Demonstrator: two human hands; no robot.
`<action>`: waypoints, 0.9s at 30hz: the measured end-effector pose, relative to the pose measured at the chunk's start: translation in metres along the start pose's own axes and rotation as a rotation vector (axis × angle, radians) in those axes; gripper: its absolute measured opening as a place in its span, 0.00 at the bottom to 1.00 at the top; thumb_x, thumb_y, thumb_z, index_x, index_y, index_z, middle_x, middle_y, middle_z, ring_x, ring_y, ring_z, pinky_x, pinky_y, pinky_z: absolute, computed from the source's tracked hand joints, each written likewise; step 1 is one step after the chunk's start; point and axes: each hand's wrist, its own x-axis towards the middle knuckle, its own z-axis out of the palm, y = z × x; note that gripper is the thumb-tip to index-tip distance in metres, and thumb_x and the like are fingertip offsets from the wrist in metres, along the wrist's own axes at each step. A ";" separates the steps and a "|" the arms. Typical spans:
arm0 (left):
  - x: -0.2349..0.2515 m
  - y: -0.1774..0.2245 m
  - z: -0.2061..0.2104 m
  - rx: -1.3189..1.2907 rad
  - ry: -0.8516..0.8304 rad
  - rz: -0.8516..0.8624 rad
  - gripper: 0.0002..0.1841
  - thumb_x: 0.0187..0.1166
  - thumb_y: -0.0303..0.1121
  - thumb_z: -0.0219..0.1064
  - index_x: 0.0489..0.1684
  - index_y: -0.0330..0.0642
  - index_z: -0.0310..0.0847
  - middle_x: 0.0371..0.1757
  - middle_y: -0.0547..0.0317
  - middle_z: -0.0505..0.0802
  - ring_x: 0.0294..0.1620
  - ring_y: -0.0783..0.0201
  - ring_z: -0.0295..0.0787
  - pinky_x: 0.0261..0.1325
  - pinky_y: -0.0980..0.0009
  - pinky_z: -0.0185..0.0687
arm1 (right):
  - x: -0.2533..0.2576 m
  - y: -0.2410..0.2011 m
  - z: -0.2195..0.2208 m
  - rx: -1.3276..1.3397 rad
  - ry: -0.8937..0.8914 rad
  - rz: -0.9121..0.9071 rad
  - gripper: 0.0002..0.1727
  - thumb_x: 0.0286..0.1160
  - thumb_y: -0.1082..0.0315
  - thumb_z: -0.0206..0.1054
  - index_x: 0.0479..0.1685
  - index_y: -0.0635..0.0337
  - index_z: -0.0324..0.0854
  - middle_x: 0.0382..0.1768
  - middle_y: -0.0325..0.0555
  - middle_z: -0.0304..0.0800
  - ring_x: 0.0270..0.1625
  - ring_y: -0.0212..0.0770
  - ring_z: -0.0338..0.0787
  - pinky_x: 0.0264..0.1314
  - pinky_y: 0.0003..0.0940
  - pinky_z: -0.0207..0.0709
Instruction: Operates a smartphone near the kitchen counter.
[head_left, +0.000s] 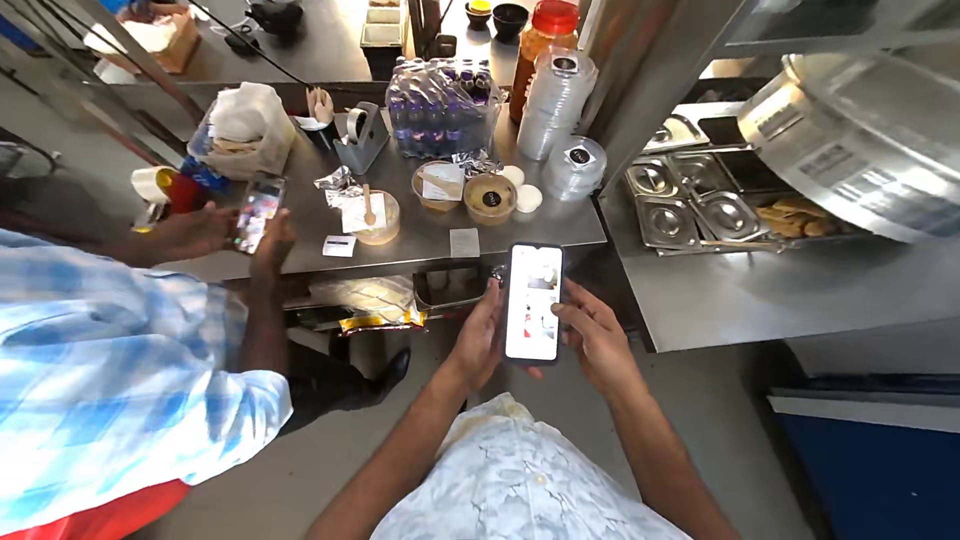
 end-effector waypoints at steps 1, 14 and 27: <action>0.000 0.003 -0.004 -0.007 -0.002 0.006 0.39 0.87 0.68 0.30 0.84 0.53 0.67 0.67 0.46 0.88 0.55 0.48 0.93 0.38 0.51 0.94 | 0.003 0.000 0.004 -0.003 -0.005 0.001 0.27 0.85 0.64 0.59 0.84 0.50 0.71 0.57 0.46 0.91 0.45 0.36 0.91 0.41 0.29 0.86; 0.017 0.036 -0.035 -0.124 0.071 0.015 0.40 0.85 0.71 0.34 0.84 0.55 0.66 0.68 0.45 0.88 0.57 0.46 0.92 0.38 0.50 0.94 | 0.057 -0.006 0.031 0.055 -0.053 0.064 0.27 0.86 0.59 0.51 0.83 0.51 0.72 0.52 0.48 0.92 0.44 0.37 0.92 0.46 0.34 0.88; 0.108 0.001 0.015 -0.051 0.326 0.105 0.37 0.91 0.61 0.31 0.85 0.44 0.63 0.68 0.47 0.88 0.63 0.51 0.90 0.52 0.48 0.92 | 0.144 0.013 -0.064 0.237 -0.261 0.061 0.40 0.75 0.46 0.64 0.84 0.56 0.62 0.65 0.43 0.87 0.61 0.36 0.90 0.59 0.36 0.88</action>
